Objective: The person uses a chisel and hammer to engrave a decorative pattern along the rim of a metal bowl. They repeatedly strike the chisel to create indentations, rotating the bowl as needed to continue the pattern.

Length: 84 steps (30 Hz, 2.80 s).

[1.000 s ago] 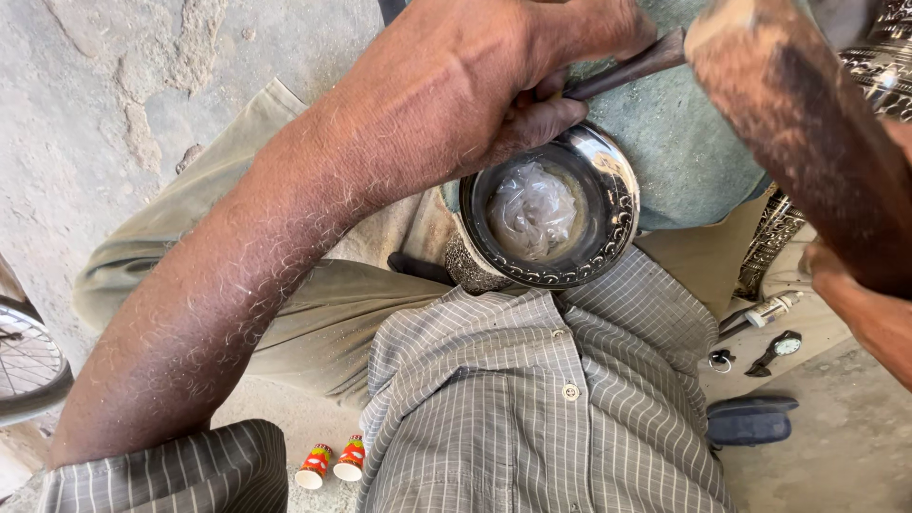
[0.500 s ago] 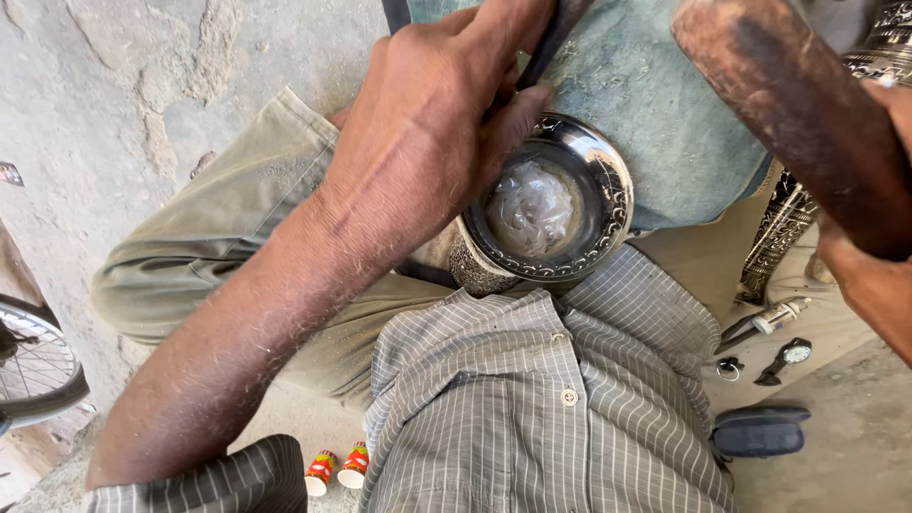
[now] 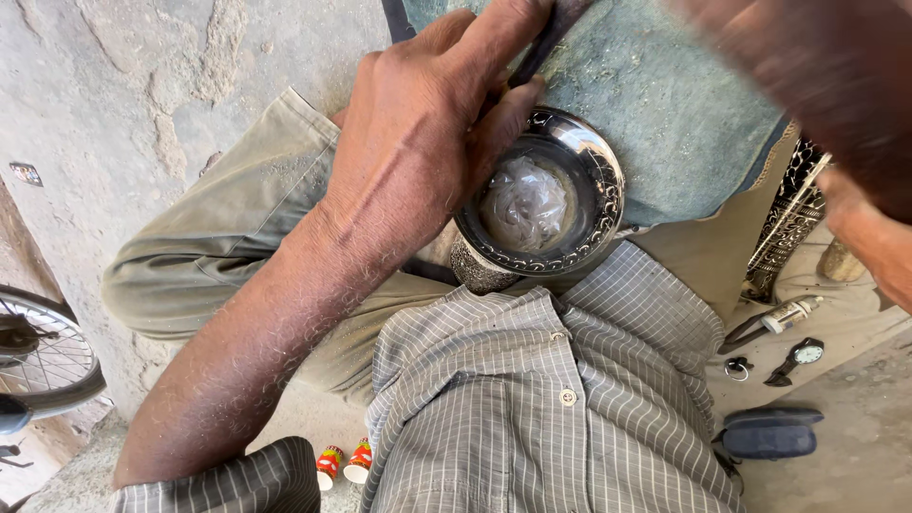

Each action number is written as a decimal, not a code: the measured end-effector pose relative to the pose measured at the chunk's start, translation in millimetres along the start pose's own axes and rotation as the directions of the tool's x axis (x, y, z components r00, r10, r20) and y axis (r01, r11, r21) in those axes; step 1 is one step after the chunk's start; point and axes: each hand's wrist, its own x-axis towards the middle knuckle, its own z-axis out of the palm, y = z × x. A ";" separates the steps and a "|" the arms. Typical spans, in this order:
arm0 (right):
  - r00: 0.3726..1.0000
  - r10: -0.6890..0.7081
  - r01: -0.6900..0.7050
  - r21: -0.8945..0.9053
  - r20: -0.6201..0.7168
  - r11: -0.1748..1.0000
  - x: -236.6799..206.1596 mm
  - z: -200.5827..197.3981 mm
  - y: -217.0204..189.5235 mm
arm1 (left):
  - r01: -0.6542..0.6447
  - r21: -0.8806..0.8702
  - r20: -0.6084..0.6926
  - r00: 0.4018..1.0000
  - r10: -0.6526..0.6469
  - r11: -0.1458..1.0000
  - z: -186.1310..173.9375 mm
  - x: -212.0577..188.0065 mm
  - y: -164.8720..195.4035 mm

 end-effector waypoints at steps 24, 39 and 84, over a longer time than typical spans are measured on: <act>0.916 0.338 -0.322 -0.108 0.215 0.941 -10.3 -18.0 -48.3 | -0.231 -0.075 0.045 0.971 0.234 0.970 -17.2 9.6 -14.2; 0.980 -0.147 0.144 -0.033 -0.134 0.989 -24.5 0.8 -13.7 | -0.230 -0.134 0.101 0.964 0.244 0.964 -19.8 17.0 -17.6; 0.870 0.462 -0.477 0.056 0.172 0.877 -79.5 -7.1 62.7 | -0.325 -0.281 0.180 0.906 0.382 0.903 6.9 49.0 -38.7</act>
